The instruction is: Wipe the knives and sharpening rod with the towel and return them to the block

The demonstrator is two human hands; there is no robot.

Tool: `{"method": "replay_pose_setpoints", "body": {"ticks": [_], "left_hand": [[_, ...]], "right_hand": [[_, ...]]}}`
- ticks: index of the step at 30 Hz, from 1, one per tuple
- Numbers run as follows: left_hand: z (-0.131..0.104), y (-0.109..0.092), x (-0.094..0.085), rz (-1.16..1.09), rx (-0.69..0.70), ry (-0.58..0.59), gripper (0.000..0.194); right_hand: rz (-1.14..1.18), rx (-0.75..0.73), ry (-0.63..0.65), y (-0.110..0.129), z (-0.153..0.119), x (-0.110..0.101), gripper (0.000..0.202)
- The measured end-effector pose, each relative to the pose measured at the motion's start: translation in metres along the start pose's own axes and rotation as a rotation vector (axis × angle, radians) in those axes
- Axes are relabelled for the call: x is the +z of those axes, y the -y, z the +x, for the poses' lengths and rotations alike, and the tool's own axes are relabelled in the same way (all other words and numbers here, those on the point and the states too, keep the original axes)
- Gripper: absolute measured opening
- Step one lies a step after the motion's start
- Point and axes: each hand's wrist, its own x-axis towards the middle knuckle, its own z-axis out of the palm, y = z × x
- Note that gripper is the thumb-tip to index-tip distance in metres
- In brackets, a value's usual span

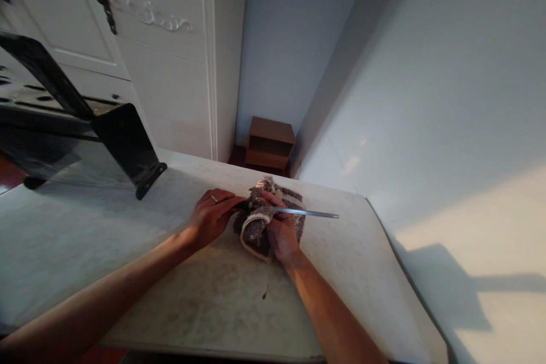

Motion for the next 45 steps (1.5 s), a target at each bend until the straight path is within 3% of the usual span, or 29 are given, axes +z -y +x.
{"method": "replay_pose_setpoints", "body": {"ticks": [9, 17, 25, 29, 37, 45], "left_hand": [[0.002, 0.0, 0.004, -0.391, -0.197, 0.15, 0.025], [0.007, -0.004, -0.009, -0.383, -0.264, 0.318, 0.03], [0.014, -0.01, -0.023, -0.557, -0.406, 0.553, 0.037], [0.015, -0.009, -0.022, -0.753, -0.513, 0.588, 0.041], [0.014, -0.009, -0.022, -1.171, -0.863, 0.855, 0.055], [0.012, -0.007, -0.023, -1.293, -0.943, 0.934, 0.051]], "right_hand": [[-0.02, -0.045, 0.026, -0.001, 0.001, -0.007, 0.043], [0.025, -0.051, 0.075, 0.0, 0.0, -0.006, 0.046], [0.024, -0.029, 0.13, 0.0, 0.0, -0.007, 0.042], [0.006, -0.014, 0.194, 0.001, -0.001, -0.01, 0.042], [-0.028, 0.01, 0.294, 0.002, -0.004, -0.013, 0.043], [-0.078, -0.014, 0.334, 0.001, -0.005, -0.012, 0.037]]}}
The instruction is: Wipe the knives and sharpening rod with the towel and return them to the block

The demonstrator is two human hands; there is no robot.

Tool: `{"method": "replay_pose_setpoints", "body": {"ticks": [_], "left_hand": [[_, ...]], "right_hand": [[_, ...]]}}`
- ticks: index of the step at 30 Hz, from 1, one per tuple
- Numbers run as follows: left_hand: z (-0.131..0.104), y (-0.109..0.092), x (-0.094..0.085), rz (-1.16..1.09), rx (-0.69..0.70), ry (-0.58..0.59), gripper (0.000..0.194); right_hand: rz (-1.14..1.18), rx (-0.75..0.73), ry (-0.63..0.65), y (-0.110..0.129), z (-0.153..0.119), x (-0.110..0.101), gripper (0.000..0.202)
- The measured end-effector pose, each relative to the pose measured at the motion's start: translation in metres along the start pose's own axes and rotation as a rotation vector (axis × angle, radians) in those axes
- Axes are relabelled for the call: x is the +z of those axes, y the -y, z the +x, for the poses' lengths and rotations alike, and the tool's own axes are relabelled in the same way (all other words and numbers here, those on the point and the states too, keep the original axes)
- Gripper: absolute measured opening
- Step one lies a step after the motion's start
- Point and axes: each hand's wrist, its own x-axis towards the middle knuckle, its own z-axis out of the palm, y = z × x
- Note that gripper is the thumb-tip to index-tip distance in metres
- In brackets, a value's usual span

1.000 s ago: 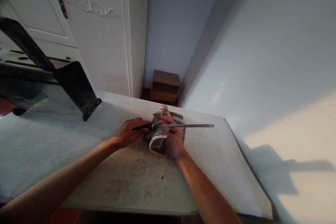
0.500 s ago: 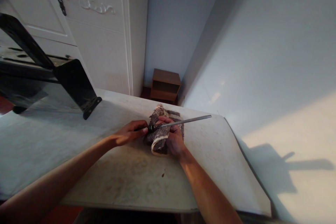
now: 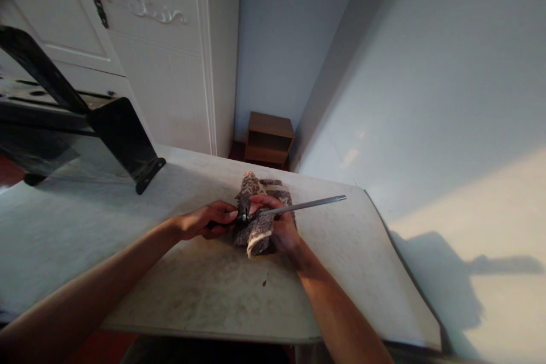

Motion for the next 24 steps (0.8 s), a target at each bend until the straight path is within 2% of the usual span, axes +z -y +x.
{"method": "replay_pose_setpoints", "body": {"ticks": [5, 7, 10, 13, 17, 19, 24], "left_hand": [[0.001, -0.003, 0.0, 0.034, 0.002, -0.036, 0.052], [0.002, -0.005, 0.001, 0.112, 0.067, -0.103, 0.051], [0.004, -0.007, 0.002, 0.266, 0.238, -0.224, 0.049], [0.006, -0.006, 0.001, 0.52, 0.405, -0.38, 0.043], [0.005, -0.001, -0.002, 1.01, 0.505, -0.62, 0.029], [0.005, 0.001, -0.004, 1.213, 0.564, -0.7, 0.027], [0.005, 0.001, -0.007, 1.464, 0.818, -0.846, 0.018]], "right_hand": [[0.013, 0.0, -0.007, 0.001, 0.001, 0.002, 0.037], [0.008, -0.023, -0.027, 0.002, 0.002, 0.001, 0.038], [0.02, -0.044, -0.085, 0.001, 0.005, -0.001, 0.04], [0.077, -0.035, -0.169, -0.001, 0.009, -0.003, 0.045], [0.106, -0.032, -0.245, -0.003, 0.013, -0.004, 0.047], [0.097, -0.027, -0.27, -0.004, 0.014, -0.005, 0.048], [0.106, -0.024, -0.315, -0.006, 0.015, -0.005, 0.049]]}}
